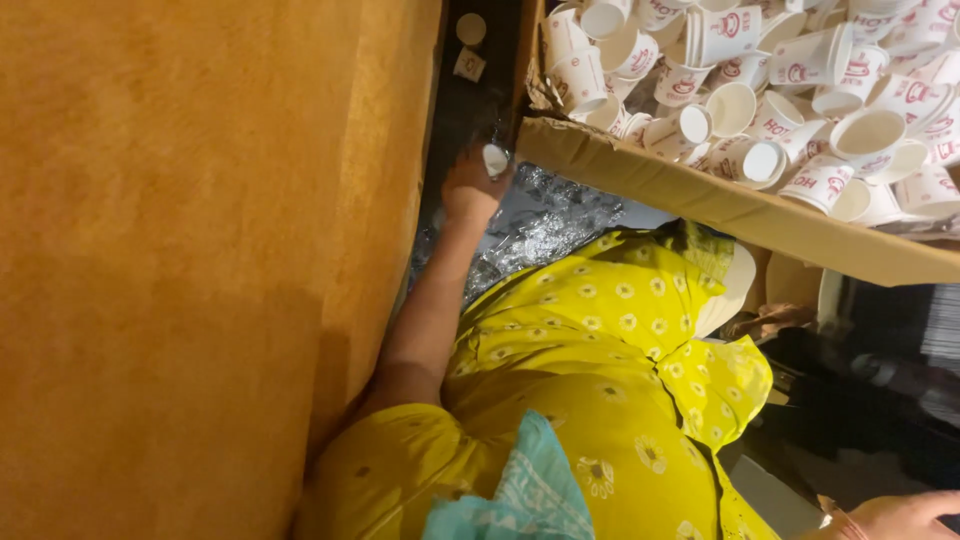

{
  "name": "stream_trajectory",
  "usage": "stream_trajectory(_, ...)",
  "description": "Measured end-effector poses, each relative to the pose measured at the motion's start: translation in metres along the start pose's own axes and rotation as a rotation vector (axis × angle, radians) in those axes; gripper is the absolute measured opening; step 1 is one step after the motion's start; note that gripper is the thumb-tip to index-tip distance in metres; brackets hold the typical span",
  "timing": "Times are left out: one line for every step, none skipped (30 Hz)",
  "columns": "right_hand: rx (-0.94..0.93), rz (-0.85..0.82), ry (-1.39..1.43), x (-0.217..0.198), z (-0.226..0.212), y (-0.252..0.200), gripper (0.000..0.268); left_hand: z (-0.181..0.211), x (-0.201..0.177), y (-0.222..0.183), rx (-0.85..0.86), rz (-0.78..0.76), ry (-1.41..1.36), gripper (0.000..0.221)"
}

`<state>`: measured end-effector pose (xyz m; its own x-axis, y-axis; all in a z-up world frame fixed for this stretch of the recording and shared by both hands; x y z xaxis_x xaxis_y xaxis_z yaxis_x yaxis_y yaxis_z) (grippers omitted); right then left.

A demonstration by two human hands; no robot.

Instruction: Stack paper cups and organize them on a table in a manufacturing setting.

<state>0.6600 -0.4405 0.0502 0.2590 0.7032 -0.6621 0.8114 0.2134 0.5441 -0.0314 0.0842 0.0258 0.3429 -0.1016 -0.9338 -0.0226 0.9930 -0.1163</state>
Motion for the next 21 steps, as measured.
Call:
stream_trajectory(-0.001,0.017,-0.018,0.0,0.003,-0.01,0.056,-0.003,-0.018,-0.002,-0.084,0.069,-0.153,0.072)
stream_trajectory(-0.008,0.023,-0.043,-0.02,-0.028,-0.008,0.057,-0.003,-0.035,-0.005,-0.104,0.065,-0.157,0.072)
stream_trajectory(-0.016,0.029,-0.067,-0.033,-0.068,-0.016,0.057,-0.005,-0.053,-0.008,-0.193,0.155,-0.398,0.065)
stream_trajectory(-0.017,0.046,-0.084,-0.035,-0.119,-0.035,0.057,-0.004,-0.074,-0.006,-0.269,0.257,-0.64,0.059)
stream_trajectory(-0.028,0.043,-0.078,-0.031,-0.131,-0.032,0.057,0.004,-0.093,-0.012,-0.279,0.263,-0.645,0.059)
stream_trajectory(-0.047,0.013,-0.074,-0.028,-0.143,-0.034,0.06,0.015,-0.118,-0.016,-0.192,0.417,-0.75,0.057)
stream_trajectory(-0.066,-0.018,-0.069,-0.025,-0.154,-0.035,0.064,0.027,-0.141,-0.021,-0.099,0.57,-0.854,0.055)
stream_trajectory(-0.065,-0.01,-0.073,-0.012,-0.118,-0.029,0.064,0.038,-0.149,-0.022,-0.094,0.565,-0.86,0.055)
stream_trajectory(-0.194,0.048,-0.138,0.0,-0.085,-0.024,0.076,0.054,-0.163,-0.026,0.178,0.76,-0.895,0.064)
stream_trajectory(-0.32,0.097,-0.198,0.011,-0.051,-0.023,0.089,0.07,-0.178,-0.033,0.465,0.939,-0.912,0.074)
stream_trajectory(-0.312,0.102,-0.206,0.011,-0.052,-0.025,0.089,0.088,-0.189,-0.026,0.473,0.931,-0.918,0.074)
stream_trajectory(-0.32,0.036,0.0,0.018,-0.053,-0.03,0.093,0.109,-0.2,-0.023,0.581,0.923,-0.608,0.078)
stream_trajectory(-0.325,-0.029,0.206,0.023,-0.055,-0.036,0.098,0.13,-0.209,-0.019,0.68,0.905,-0.296,0.083)
stream_trajectory(-0.326,-0.028,0.208,0.024,-0.057,-0.037,0.098,0.137,-0.22,-0.024,0.68,0.908,-0.295,0.083)
stream_trajectory(-0.407,-0.003,0.168,0.025,-0.062,-0.04,0.099,0.147,-0.226,-0.025,0.647,0.764,-0.038,0.09)
stream_trajectory(-0.486,0.026,0.127,0.026,-0.068,-0.042,0.1,0.158,-0.232,-0.024,0.615,0.617,0.213,0.098)
stream_trajectory(-0.485,0.032,0.128,0.016,-0.106,-0.05,0.1,0.148,-0.216,-0.017,0.619,0.622,0.211,0.098)
stream_trajectory(-0.391,-0.059,0.16,0.002,-0.139,-0.062,0.094,0.133,-0.204,-0.016,0.636,0.719,-0.081,0.091)
stream_trajectory(-0.297,-0.151,0.192,-0.012,-0.172,-0.074,0.092,0.117,-0.19,-0.015,0.65,0.807,-0.378,0.085)
stream_trajectory(-0.291,-0.155,0.187,-0.022,-0.21,-0.081,0.092,0.101,-0.166,-0.01,0.652,0.799,-0.376,0.085)
stream_trajectory(-0.299,-0.168,0.201,-0.032,-0.249,-0.088,0.093,0.078,-0.142,-0.002,0.484,0.76,-0.617,0.064)
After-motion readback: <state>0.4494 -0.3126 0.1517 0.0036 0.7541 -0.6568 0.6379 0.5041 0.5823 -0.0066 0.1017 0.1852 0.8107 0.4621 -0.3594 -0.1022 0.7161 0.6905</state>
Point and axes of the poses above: each hand's wrist, its own y-axis towards the middle knuckle, its own x-axis out of the palm, z = x × y, the point moved 3 cm from there along y, towards the middle knuckle, and after that the axes turned 11 degrees about y, right-handed, at the moved point
